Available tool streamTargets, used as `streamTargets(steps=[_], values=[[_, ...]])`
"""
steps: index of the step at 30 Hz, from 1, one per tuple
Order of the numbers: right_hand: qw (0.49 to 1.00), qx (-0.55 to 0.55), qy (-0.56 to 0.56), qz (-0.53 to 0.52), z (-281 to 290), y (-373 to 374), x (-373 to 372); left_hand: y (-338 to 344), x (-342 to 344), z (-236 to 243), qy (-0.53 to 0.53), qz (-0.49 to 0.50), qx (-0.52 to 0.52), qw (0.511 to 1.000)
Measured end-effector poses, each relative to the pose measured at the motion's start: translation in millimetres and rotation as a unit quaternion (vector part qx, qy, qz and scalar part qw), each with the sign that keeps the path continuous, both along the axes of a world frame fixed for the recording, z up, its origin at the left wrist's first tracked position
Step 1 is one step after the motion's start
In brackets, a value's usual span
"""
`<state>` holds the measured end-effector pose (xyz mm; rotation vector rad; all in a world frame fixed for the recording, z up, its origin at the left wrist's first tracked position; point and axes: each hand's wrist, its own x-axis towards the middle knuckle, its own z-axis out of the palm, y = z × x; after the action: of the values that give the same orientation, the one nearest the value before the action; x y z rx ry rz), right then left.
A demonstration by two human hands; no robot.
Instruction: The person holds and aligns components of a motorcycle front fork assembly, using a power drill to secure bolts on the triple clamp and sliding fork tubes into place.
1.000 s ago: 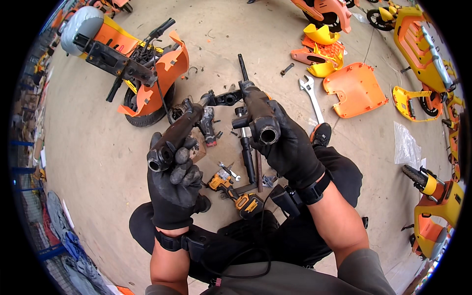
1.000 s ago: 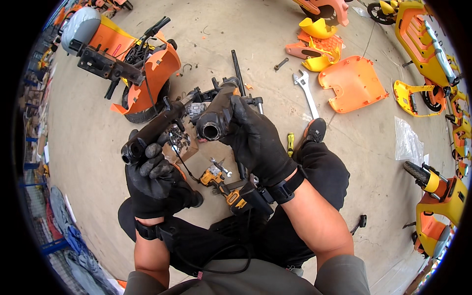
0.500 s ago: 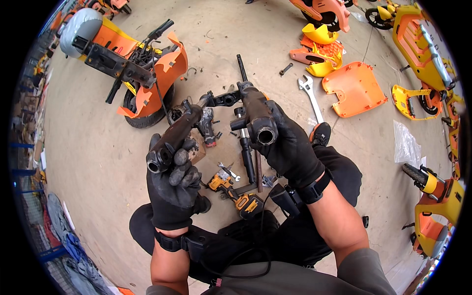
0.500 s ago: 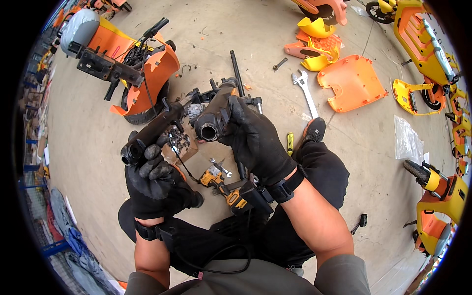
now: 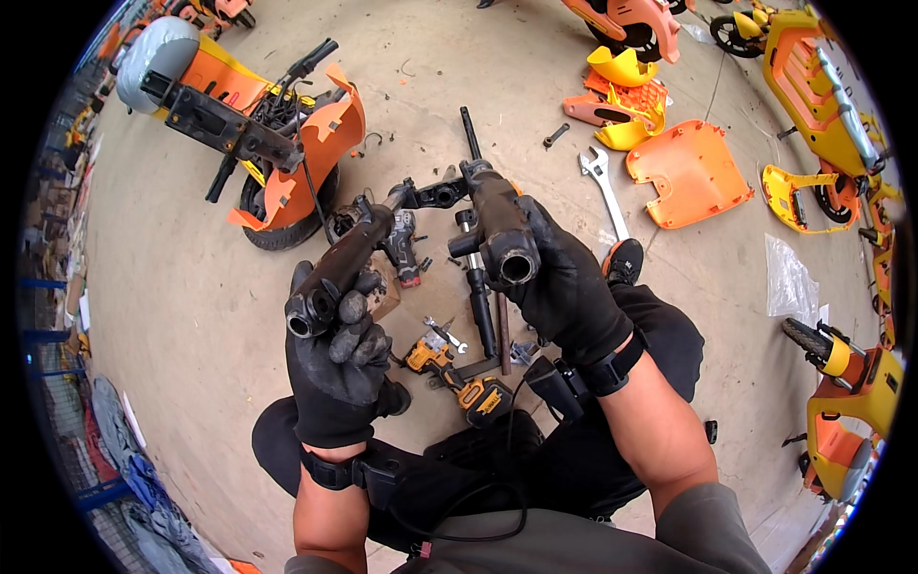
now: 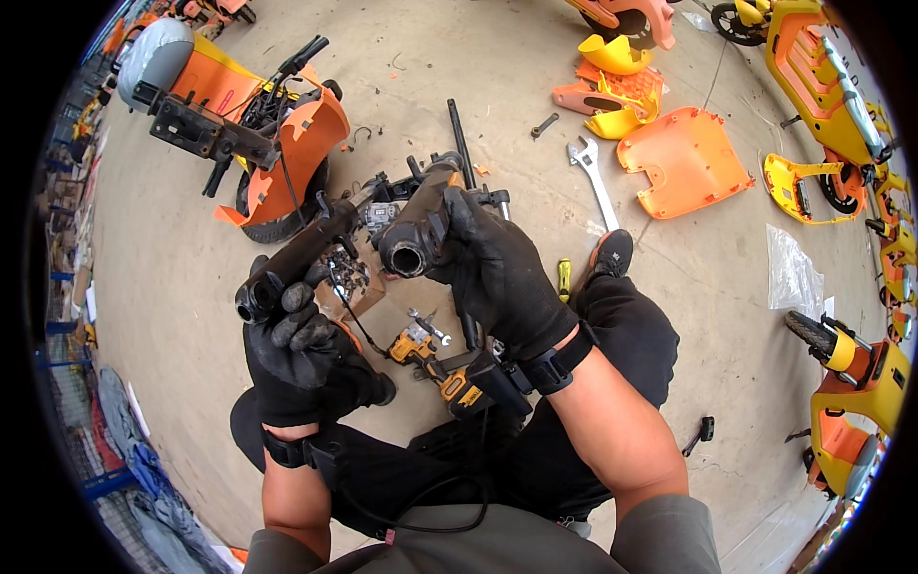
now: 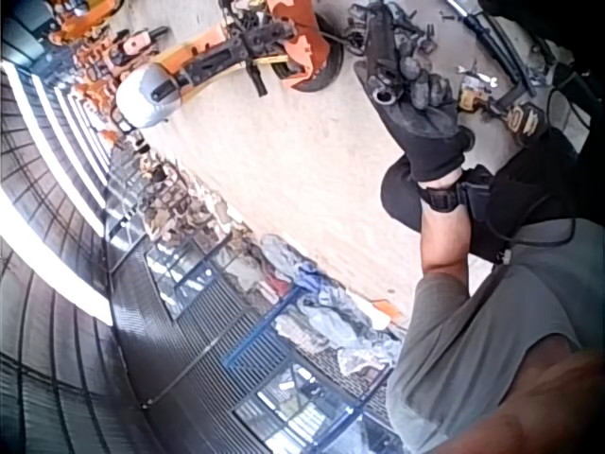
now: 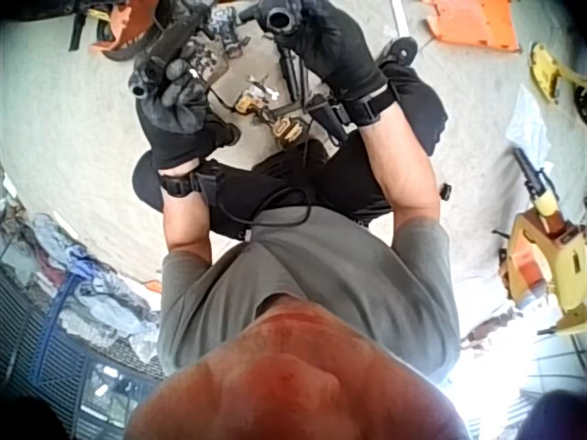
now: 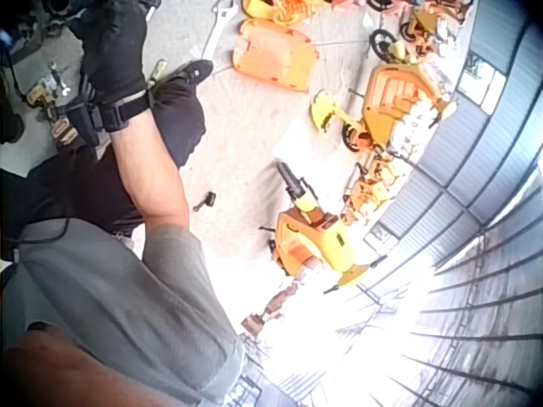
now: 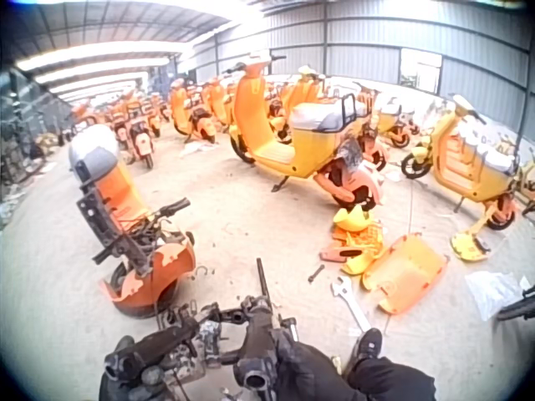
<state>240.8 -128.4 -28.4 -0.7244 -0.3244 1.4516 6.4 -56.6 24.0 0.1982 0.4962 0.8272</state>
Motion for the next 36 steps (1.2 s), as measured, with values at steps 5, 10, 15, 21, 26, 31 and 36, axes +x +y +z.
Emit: streamTargets(steps=[5,10,15,21,26,31,36], values=[[1.0,-0.007,0.02,-0.007,3.0,-0.5,-0.5,-1.6,-0.1,1.4,0.005,0.005,0.01,1.0],[0.999,-0.025,0.016,0.019,5.2,0.6,1.2,1.7,-2.8,-3.7,-0.017,-0.015,0.02,1.0],[0.984,-0.013,-0.179,0.011,2.5,0.8,0.4,-1.9,-0.3,1.4,0.022,0.007,0.019,1.0],[0.998,-0.042,0.042,0.004,7.7,1.8,-0.6,-2.2,-0.1,0.9,0.025,0.012,0.02,0.999],[1.0,-0.02,-0.021,-0.004,3.4,-0.1,-0.8,-1.8,0.0,0.7,0.019,0.003,0.021,1.0],[0.998,-0.011,0.069,-0.004,13.2,1.1,-5.8,-0.3,-1.3,-0.6,0.006,-0.013,0.027,1.0],[0.996,0.003,-0.093,-0.012,10.9,-1.1,-5.7,-1.6,0.3,0.1,0.025,-0.001,0.021,0.999]])
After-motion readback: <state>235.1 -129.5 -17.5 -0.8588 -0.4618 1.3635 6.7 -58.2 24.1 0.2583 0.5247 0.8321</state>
